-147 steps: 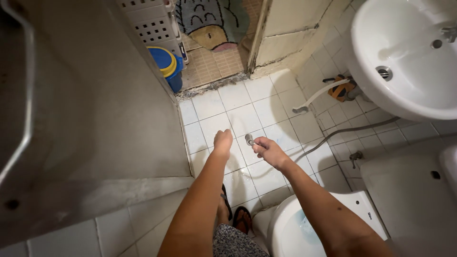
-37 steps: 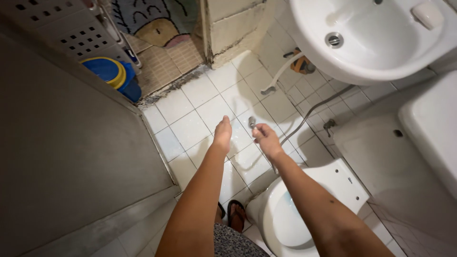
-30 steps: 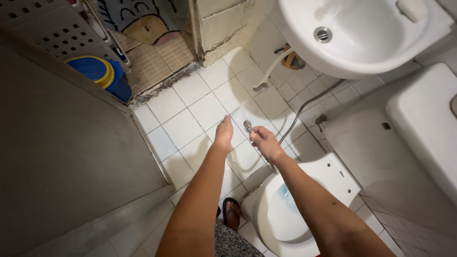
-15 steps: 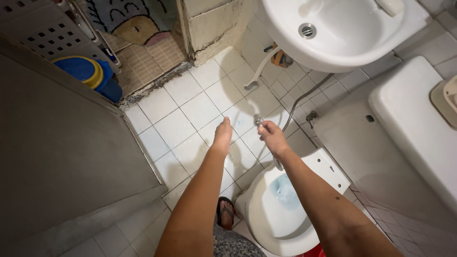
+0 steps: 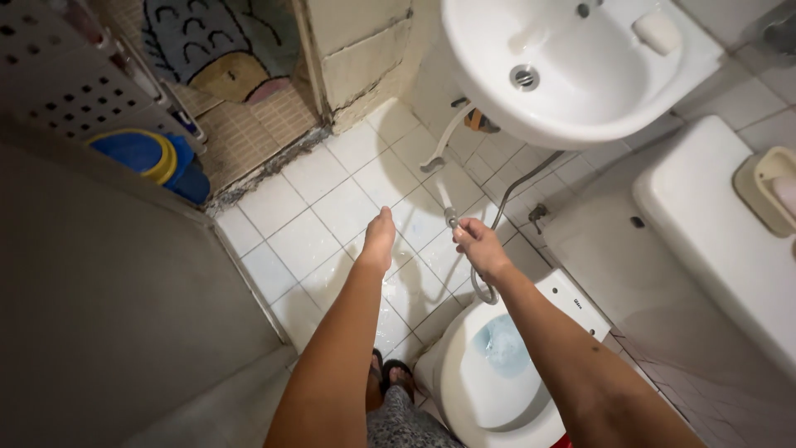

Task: Cleaning a bathroom sink and area using a sponge, soap, and a hand sprayer.

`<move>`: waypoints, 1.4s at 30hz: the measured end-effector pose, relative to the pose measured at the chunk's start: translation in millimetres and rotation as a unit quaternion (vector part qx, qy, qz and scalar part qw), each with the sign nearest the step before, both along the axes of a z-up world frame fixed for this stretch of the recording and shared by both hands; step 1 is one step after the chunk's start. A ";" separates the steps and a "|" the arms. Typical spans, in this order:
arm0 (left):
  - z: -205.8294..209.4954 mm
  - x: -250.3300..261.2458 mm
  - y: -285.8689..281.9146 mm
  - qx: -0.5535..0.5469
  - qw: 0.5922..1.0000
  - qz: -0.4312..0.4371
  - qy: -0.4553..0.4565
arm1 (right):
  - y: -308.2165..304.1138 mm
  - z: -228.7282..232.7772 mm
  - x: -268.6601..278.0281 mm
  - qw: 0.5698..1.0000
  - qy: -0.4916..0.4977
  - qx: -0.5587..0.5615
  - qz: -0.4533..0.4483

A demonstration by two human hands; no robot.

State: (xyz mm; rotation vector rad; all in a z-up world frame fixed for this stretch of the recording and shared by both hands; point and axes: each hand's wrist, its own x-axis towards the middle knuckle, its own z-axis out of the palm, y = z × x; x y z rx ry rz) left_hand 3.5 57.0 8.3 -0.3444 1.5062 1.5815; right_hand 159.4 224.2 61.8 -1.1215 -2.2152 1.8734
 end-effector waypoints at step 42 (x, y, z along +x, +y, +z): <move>-10.4 124.3 31.1 -0.061 0.995 0.073 -0.039 | 14.0 36.4 126.6 0.990 -0.079 -0.026 0.115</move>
